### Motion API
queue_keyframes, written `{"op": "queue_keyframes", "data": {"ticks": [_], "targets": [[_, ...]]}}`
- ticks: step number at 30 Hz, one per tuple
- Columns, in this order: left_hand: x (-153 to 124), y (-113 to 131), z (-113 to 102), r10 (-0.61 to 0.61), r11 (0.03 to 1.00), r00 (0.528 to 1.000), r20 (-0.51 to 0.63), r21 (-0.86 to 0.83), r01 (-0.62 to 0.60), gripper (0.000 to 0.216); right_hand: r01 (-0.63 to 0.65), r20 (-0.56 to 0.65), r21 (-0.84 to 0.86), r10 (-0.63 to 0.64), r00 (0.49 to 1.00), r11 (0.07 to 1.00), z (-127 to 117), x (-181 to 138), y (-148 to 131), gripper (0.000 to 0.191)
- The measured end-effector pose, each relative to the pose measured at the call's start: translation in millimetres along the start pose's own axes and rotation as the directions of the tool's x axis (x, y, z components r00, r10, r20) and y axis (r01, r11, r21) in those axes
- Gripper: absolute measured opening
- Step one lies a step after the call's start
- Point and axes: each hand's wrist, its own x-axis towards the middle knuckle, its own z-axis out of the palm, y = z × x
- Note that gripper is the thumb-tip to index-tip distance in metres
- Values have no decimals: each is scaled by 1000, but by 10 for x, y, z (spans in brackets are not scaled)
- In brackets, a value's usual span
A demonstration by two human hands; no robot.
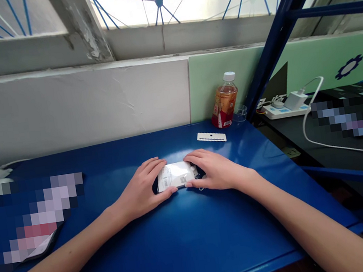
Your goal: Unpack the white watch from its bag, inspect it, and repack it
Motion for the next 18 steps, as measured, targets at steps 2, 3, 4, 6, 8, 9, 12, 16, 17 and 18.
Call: {"op": "queue_keyframes", "data": {"ticks": [2, 3, 4, 6, 8, 9, 12, 16, 17, 18], "targets": [[-1, -4, 5, 0, 1000, 1000, 2, 3, 0, 62, 3, -17, 7, -3, 1000, 1000, 9, 4, -8, 56], [-1, -6, 7, 1, 1000, 1000, 3, 5, -1, 62, 2, -32, 9, -1, 999, 1000, 19, 7, -11, 53], [0, -8, 9, 3, 1000, 1000, 3, 8, -3, 62, -1, -47, 8, 1, 999, 1000, 30, 9, -14, 50], [3, -10, 10, 8, 1000, 1000, 4, 10, -8, 62, -7, -76, -4, 6, 997, 1000, 58, 14, -18, 46], [6, -9, 8, 12, 1000, 1000, 6, 9, -12, 60, -11, -92, -21, 9, 996, 1000, 82, 19, -23, 43], [7, -7, 6, 14, 1000, 1000, 6, 6, -14, 59, -13, -97, -27, 10, 995, 1000, 91, 20, -25, 41], [13, 7, -4, 11, 1000, 1000, 14, -5, -11, 56, -16, -105, -31, 12, 994, 999, 104, 26, -32, 35], [19, 28, -22, 5, 1000, 1000, 31, 4, -5, 55, 16, -103, -34, -19, 995, 999, 109, 31, -26, 33], [19, 32, -26, 5, 1000, 999, 35, 8, -5, 55, 30, -95, -40, -33, 995, 999, 110, 30, -22, 33], [19, 34, -29, 5, 1000, 999, 37, 11, -6, 54, 43, -84, -46, -47, 995, 998, 109, 30, -18, 34]]}}
